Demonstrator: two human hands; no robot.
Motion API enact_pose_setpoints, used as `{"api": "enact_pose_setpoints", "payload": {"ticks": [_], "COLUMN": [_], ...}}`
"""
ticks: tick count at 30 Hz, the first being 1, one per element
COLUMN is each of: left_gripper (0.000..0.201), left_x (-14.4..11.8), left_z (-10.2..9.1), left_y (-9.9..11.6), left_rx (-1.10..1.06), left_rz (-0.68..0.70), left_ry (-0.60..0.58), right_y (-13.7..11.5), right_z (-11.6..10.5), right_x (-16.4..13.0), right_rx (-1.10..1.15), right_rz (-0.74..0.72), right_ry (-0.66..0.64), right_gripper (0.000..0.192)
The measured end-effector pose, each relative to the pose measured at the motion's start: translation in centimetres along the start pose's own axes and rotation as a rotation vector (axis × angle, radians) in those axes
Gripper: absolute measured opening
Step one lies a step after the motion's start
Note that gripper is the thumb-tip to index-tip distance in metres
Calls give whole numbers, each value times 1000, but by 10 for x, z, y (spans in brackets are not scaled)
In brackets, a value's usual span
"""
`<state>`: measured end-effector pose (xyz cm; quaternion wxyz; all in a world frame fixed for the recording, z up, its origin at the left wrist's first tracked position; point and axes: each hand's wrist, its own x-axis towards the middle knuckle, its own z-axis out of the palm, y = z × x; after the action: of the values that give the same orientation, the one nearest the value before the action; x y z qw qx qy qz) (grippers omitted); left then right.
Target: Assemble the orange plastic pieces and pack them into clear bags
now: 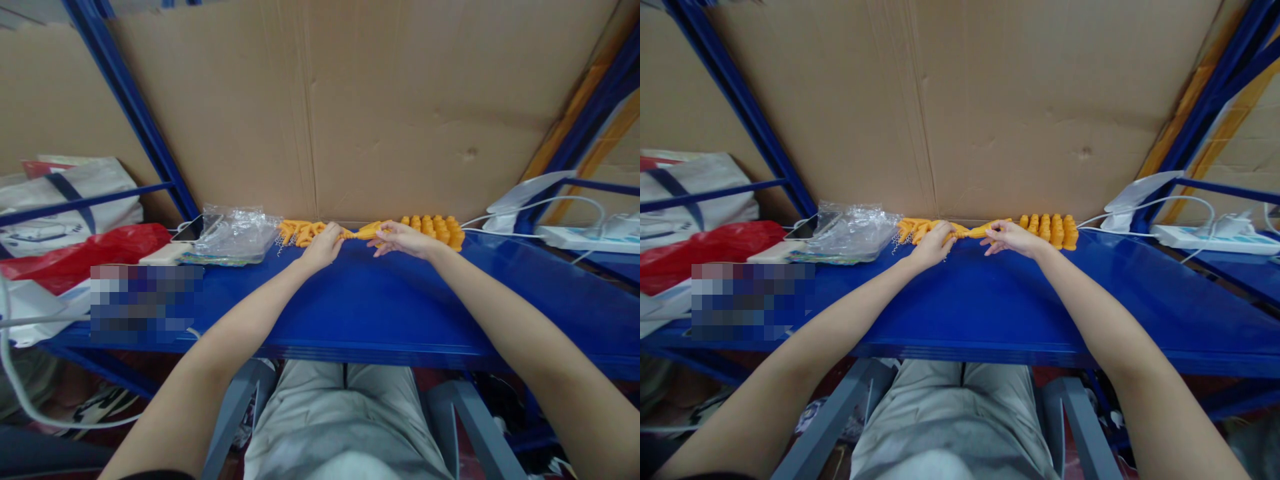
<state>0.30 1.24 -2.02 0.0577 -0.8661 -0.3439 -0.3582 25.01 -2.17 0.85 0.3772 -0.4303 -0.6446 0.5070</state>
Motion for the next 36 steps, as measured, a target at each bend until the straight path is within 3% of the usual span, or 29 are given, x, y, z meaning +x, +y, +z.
{"api": "enact_pose_setpoints", "payload": {"ticks": [9, 13, 15, 18, 22, 26, 28, 33, 36], "left_gripper": [10, 11, 11, 11, 11, 7, 5, 4, 5], "left_x": [0, 1, 2, 2, 2, 2, 2, 3, 3], "left_z": [-3, 0, 1, 2, 0, -2, -3, -6, -6], "left_y": [3, 1, 0, -2, -3, -2, -1, 2, 3], "left_rx": [-25, -33, -36, -42, -45, -52, -55, -47, -44], "left_rz": [77, 66, 58, 47, 51, 77, 82, 47, 23], "left_ry": [60, 67, 61, 73, 84, 81, 94, 115, 118], "right_y": [-7, -11, -12, -10, -4, -4, -6, -10, -10], "right_z": [15, 12, 9, 1, -10, -10, -7, 4, 4], "right_x": [3, 1, -2, -4, -2, -1, -1, -2, -4], "right_rx": [-169, -174, -135, -63, -57, -85, -97, -163, -175], "right_rz": [137, 217, 230, 153, 25, 32, 65, 121, 129], "right_ry": [246, 186, 95, 3, 14, 4, 17, 85, 89], "right_gripper": [62, 72, 68, 37, 36, 22, 25, 58, 60]}}
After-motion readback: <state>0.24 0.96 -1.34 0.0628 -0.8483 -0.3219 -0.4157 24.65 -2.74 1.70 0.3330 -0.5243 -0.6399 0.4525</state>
